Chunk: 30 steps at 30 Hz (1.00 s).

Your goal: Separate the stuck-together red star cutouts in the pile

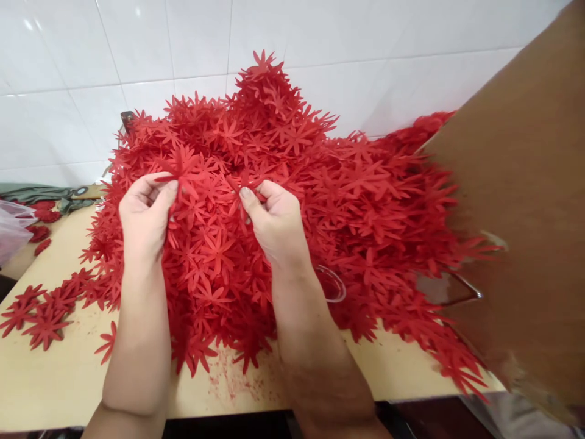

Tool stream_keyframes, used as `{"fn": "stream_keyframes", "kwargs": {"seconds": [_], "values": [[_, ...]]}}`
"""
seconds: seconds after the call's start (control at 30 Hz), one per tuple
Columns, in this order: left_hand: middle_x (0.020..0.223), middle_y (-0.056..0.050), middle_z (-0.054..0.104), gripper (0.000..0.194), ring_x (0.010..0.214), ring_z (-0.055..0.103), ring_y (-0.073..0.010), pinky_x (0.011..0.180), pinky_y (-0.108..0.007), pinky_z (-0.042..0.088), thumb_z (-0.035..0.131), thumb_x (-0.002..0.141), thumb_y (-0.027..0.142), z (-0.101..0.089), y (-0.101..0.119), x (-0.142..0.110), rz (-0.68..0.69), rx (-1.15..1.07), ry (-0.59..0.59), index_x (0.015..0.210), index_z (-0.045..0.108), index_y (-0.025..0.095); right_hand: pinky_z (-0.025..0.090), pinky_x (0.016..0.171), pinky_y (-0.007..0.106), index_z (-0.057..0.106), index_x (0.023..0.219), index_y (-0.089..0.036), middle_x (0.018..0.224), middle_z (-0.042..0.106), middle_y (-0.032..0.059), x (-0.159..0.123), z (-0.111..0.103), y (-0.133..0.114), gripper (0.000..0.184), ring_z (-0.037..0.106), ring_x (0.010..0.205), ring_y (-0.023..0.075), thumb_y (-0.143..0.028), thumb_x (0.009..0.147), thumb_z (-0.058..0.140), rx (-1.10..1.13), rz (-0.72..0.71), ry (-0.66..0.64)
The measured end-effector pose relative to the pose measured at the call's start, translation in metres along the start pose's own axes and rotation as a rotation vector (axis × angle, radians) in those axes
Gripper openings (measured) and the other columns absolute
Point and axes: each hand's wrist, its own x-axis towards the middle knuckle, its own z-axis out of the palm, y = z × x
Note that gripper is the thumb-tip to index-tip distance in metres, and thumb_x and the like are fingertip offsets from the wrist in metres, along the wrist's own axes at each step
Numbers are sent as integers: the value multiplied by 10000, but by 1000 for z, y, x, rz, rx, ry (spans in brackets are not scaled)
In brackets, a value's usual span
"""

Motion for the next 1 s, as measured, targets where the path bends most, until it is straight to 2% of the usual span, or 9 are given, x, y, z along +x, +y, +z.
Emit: {"fn": "stream_keyframes", "kwargs": {"seconds": [0.13,0.27,0.37,0.53,0.6,0.7,0.83,0.9,1.0], "values": [[706,1,651,248,717,619,-112,561,-195,457,733,608,343,18,6,-10,-56,-26,-105,727,591,178,251,437,216,354,556,-196,509,305,-53,-3,3,1,468,271,471,51,-569,761,548,-73,-16,70],[642,9,634,270,684,603,-110,546,-197,450,751,579,374,18,11,-12,-124,-48,-140,656,584,176,213,444,225,276,532,-195,515,242,-48,-4,2,-1,526,228,485,52,-601,767,514,-103,-20,72],[568,23,593,273,607,567,-98,518,-208,426,755,576,392,17,14,-15,-156,-76,-211,661,601,184,205,459,228,270,517,-191,522,219,-46,-4,2,-4,520,217,497,51,-561,779,524,-111,-28,33],[554,22,574,266,530,519,-93,478,-224,380,733,614,396,25,15,-21,-189,-39,-428,764,648,193,276,486,217,368,528,-183,518,302,-47,-4,5,-1,443,288,508,54,-496,793,533,-45,-9,-97],[576,24,575,257,539,521,-86,484,-216,385,745,593,375,28,13,-21,-172,-49,-405,709,615,186,270,477,214,360,518,-180,510,303,-50,-4,8,0,466,287,501,49,-522,780,538,-65,4,-122],[554,45,535,277,500,481,-60,457,-198,363,747,573,353,28,9,-17,-166,-74,-296,628,538,179,237,450,212,311,520,-184,508,266,-56,-5,10,-2,515,248,483,38,-587,767,515,-88,4,-113],[501,76,457,260,390,346,-30,384,-202,283,723,601,313,16,6,-7,-188,-86,-153,616,494,190,235,425,210,276,550,-197,502,249,-61,-2,3,-2,505,233,459,39,-587,784,495,-49,8,7],[483,83,421,254,367,308,-30,374,-213,268,709,629,312,8,4,-2,-179,-78,-105,623,480,202,264,425,203,334,575,-198,502,288,-64,1,-2,1,430,260,453,43,-509,799,530,-38,-8,83],[492,78,433,246,377,313,-39,388,-224,271,704,645,343,2,3,0,-148,-36,-75,646,497,212,405,521,210,521,769,-196,621,486,-36,6,-7,12,135,421,531,67,-317,784,579,-65,-52,119]]}}
